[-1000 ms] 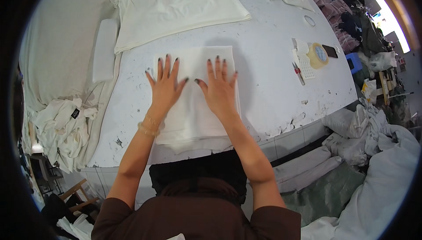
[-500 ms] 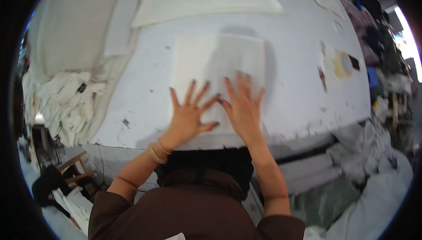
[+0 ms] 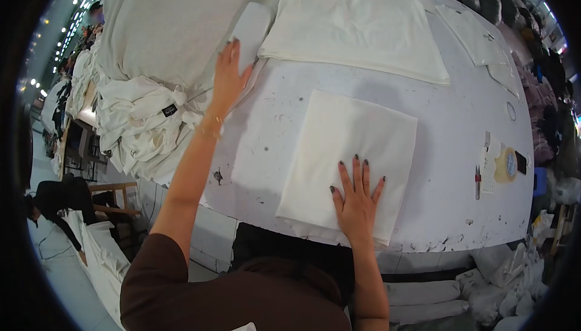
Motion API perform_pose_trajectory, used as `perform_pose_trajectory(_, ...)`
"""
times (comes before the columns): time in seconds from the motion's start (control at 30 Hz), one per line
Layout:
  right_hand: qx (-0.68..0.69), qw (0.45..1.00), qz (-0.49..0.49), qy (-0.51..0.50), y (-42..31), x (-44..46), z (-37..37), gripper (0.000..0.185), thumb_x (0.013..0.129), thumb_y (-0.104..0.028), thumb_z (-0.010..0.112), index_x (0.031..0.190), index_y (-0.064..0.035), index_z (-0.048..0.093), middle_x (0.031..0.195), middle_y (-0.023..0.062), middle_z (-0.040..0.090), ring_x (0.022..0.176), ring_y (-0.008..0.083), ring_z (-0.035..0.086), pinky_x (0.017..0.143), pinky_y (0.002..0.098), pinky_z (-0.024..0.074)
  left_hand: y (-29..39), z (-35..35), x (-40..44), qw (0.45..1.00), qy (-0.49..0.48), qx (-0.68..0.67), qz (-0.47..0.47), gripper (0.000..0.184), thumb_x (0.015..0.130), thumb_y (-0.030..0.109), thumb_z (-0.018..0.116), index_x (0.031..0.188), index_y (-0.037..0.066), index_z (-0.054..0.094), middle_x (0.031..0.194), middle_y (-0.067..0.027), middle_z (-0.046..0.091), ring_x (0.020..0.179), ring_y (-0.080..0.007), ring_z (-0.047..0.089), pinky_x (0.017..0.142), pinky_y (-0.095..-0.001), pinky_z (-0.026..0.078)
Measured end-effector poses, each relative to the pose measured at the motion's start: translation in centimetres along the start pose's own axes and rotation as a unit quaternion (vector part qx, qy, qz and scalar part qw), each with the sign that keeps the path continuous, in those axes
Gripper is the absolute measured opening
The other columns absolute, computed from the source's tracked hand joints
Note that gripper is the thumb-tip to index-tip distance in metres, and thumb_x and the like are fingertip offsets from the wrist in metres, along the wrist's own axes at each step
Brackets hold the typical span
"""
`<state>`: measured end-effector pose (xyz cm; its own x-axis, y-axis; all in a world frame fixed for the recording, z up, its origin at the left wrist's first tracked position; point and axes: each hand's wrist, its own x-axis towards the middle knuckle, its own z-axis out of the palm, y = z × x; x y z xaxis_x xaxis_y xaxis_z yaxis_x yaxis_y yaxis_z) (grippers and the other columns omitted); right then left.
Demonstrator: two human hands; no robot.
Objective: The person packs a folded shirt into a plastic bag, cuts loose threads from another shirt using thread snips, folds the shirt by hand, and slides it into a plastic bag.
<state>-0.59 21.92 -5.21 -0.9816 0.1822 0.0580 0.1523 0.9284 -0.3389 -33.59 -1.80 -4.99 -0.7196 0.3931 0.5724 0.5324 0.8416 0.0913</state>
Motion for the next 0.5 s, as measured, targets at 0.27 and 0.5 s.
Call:
perform_pose_trajectory(0.27, 0.012, 1.000, -0.003, 0.011, -0.1, -0.1, -0.1, 0.048, 0.094, -0.029, 0.052, 0.140, -0.0188, 0.044, 0.152, 0.0075, 0.031, 0.140, 0.0277, 0.027, 0.114, 0.0562, 0.0053, -5.8, 5.6, -0.4, 0.994, 0.003, 0.109, -0.010, 0.049, 0.088, 0.028, 0.059, 0.129, 0.002, 0.051, 0.143, -0.0103, 0.044, 0.130, -0.0312, 0.041, 0.103, -0.0459, 0.035)
perform_pose_trajectory(0.5, 0.040, 0.999, -0.007, 0.030, 0.3, -0.3, 0.3, 0.048, 0.092, -0.026, 0.053, 0.139, -0.0185, 0.045, 0.152, 0.0078, 0.031, 0.141, 0.0270, 0.026, 0.114, 0.0556, 0.0059, -7.0, 2.9, 3.6, 0.981, -0.093, 0.119, -0.125, 0.025, 0.087, 0.016, 0.056, 0.108, 0.003, 0.061, 0.109, -0.0118, 0.061, 0.104, -0.0268, 0.057, 0.072, -0.0377, 0.055)
